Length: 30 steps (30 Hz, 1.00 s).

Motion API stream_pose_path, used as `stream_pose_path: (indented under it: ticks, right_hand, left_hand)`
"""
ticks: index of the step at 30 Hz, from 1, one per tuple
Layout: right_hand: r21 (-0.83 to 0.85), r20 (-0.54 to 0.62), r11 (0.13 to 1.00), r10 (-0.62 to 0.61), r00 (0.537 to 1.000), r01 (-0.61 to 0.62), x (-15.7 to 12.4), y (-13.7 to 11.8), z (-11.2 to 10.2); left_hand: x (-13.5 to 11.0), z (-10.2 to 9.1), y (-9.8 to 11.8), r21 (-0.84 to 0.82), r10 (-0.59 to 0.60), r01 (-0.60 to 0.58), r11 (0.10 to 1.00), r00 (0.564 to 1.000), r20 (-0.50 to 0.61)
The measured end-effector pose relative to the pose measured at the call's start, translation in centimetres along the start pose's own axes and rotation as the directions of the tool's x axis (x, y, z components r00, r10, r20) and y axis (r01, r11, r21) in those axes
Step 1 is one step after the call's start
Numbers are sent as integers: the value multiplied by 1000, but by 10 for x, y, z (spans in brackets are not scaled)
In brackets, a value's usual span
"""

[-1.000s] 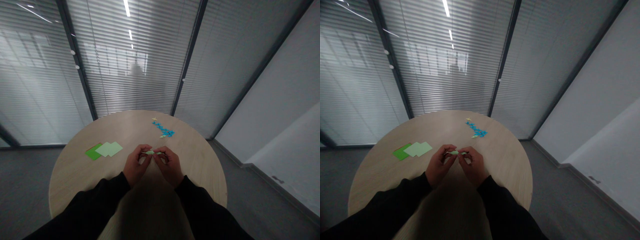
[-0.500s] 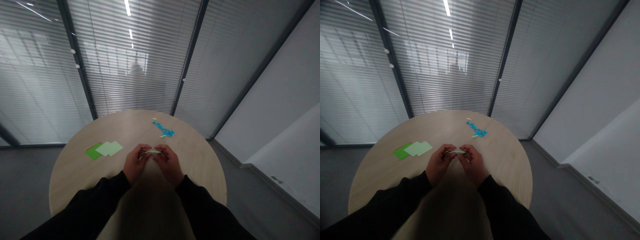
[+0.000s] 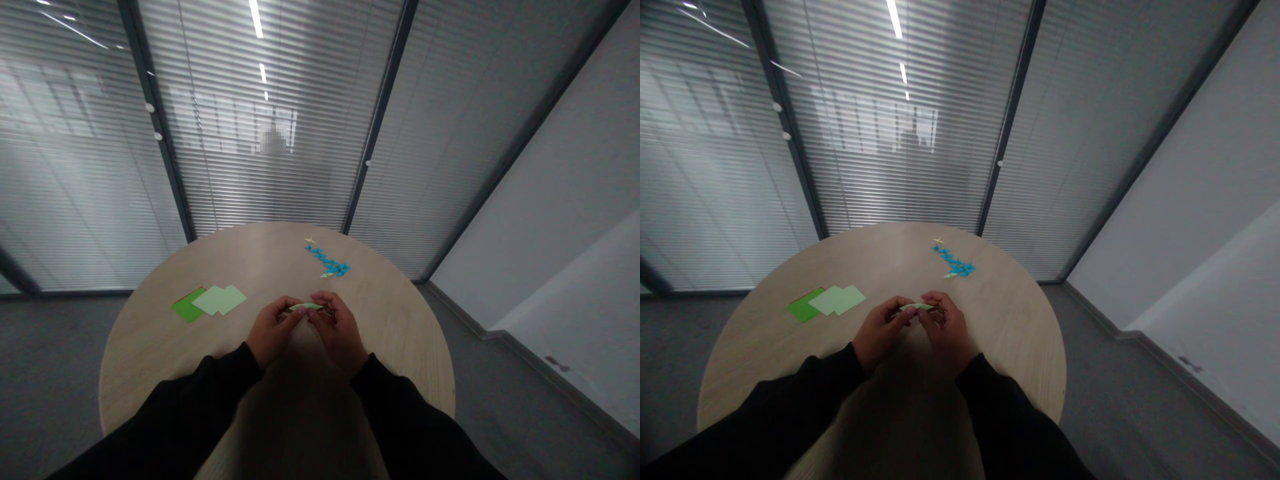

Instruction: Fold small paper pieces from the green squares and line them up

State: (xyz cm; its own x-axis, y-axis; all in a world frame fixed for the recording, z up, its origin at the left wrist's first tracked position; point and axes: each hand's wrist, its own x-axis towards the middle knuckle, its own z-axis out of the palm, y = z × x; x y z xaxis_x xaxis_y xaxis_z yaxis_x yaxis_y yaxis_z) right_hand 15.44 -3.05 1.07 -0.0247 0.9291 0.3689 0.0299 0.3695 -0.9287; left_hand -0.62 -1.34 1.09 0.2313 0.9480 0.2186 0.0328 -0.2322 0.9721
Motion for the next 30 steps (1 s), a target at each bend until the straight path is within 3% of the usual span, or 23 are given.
stream_pose_path:
  ticks: [6,19,24,30]
  right_hand:
    - [-3,26,1000,2,1000,-2,0,4,-1]
    - [-226,39,973,51,998,-41,3,-1,1]
    - [-272,13,962,-6,1000,9,4,-3,-2]
    - [-279,77,960,22,997,1,6,-2,-6]
  left_hand:
    - [0,-1,-2,-10,19,-19,1000,1000,-5]
    - [-1,0,0,325,84,-37,945,988,-131]
    - [-1,1,1,259,78,-57,964,994,-72]
    - [-1,-2,-1,260,50,-41,965,998,-28]
